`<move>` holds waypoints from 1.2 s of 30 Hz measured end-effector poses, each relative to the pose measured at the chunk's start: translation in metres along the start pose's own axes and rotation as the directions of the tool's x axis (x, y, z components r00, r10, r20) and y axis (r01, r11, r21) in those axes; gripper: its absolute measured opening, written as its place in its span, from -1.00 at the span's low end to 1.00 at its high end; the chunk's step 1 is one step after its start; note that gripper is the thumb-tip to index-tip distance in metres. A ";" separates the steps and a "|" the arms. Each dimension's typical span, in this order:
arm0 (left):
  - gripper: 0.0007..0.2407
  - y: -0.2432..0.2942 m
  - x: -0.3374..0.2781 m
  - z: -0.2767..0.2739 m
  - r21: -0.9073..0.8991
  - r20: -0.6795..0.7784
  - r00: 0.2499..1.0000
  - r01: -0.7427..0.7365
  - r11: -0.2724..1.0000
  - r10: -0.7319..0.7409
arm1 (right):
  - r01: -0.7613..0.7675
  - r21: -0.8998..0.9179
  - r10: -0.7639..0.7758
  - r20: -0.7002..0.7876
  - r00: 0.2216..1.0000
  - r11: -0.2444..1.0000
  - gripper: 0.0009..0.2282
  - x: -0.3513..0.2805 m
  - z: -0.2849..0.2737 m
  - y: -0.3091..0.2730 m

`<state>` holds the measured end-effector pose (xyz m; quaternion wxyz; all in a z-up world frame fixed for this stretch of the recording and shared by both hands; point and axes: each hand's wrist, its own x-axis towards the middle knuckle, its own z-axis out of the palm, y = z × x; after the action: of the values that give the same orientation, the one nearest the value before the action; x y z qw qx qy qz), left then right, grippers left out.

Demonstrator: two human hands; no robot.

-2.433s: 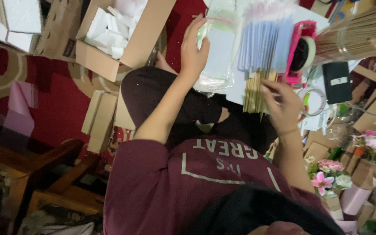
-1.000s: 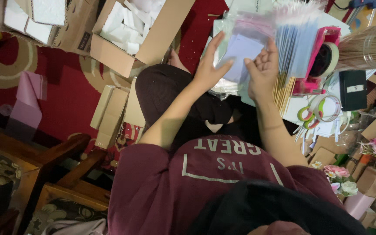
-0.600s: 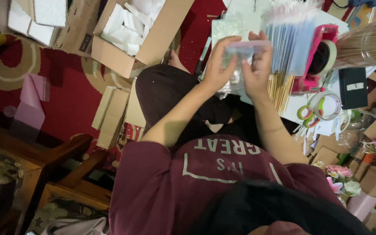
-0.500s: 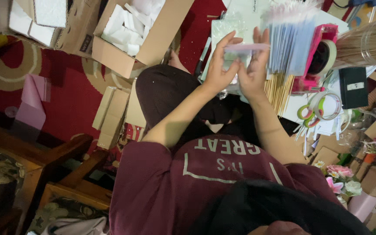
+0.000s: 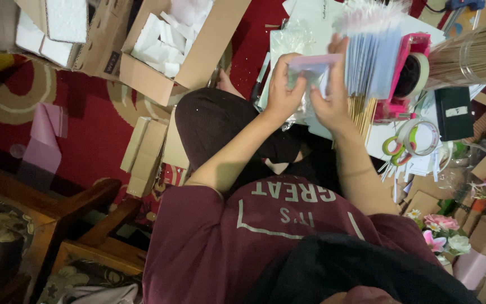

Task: The person sits on the floor and assembles small craft kits by placing a wooden stick onto a small white card and inserting it into a clear plastic bag. They repeat this process with multiple items, organizing the finished kits into a pile.

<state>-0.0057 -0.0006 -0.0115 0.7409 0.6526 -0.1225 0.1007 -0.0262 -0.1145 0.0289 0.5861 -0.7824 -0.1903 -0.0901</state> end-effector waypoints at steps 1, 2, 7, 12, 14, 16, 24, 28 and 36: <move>-0.74 -0.002 0.001 -0.002 0.001 0.000 1.000 -0.003 1.000 0.003 | 0.003 0.001 -0.003 0.000 1.000 1.000 -0.30 0.004 -0.008 -0.011; -0.76 -0.003 0.001 -0.003 0.062 -0.003 1.000 -0.012 0.998 0.012 | 0.058 -0.095 -0.060 -0.018 0.998 0.994 -0.34 0.007 -0.016 -0.022; -0.70 -0.007 0.000 -0.006 0.039 0.027 1.000 0.009 0.999 -0.010 | 0.224 -0.508 -0.244 0.029 0.969 0.832 -0.36 0.018 -0.039 -0.046; -0.68 -0.012 -0.004 -0.002 -0.023 0.026 0.999 0.047 0.999 -0.047 | 0.273 -0.748 -0.030 0.322 0.946 0.604 -0.29 0.029 -0.033 -0.062; -0.72 -0.002 -0.002 -0.002 -0.010 0.023 0.999 0.047 0.999 -0.046 | 0.278 -0.718 -0.036 0.333 0.942 0.638 -0.31 0.028 -0.032 -0.065; -0.75 0.000 -0.002 -0.001 0.003 0.023 0.998 0.050 0.999 -0.050 | 0.278 -0.687 -0.039 0.342 0.939 0.672 -0.33 0.019 -0.030 -0.056; -0.72 -0.004 0.000 -0.001 0.039 0.032 0.999 0.017 0.999 -0.019 | -0.041 0.297 0.186 -0.479 0.858 0.954 -0.46 -0.039 0.019 0.029; -0.74 0.002 0.001 0.000 0.033 0.042 0.999 0.027 0.999 -0.028 | -0.271 0.101 0.289 -0.325 0.901 0.957 -0.36 -0.040 0.032 0.007; -0.80 -0.012 -0.001 0.002 0.064 0.027 0.997 0.075 0.995 -0.077 | -0.224 0.282 0.282 -0.187 0.941 0.933 -0.48 -0.034 0.033 0.000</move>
<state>-0.0031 -0.0044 -0.0230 0.7213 0.6813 -0.1051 0.0665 -0.0594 -0.0898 0.0065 0.7068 -0.7027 -0.0298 -0.0758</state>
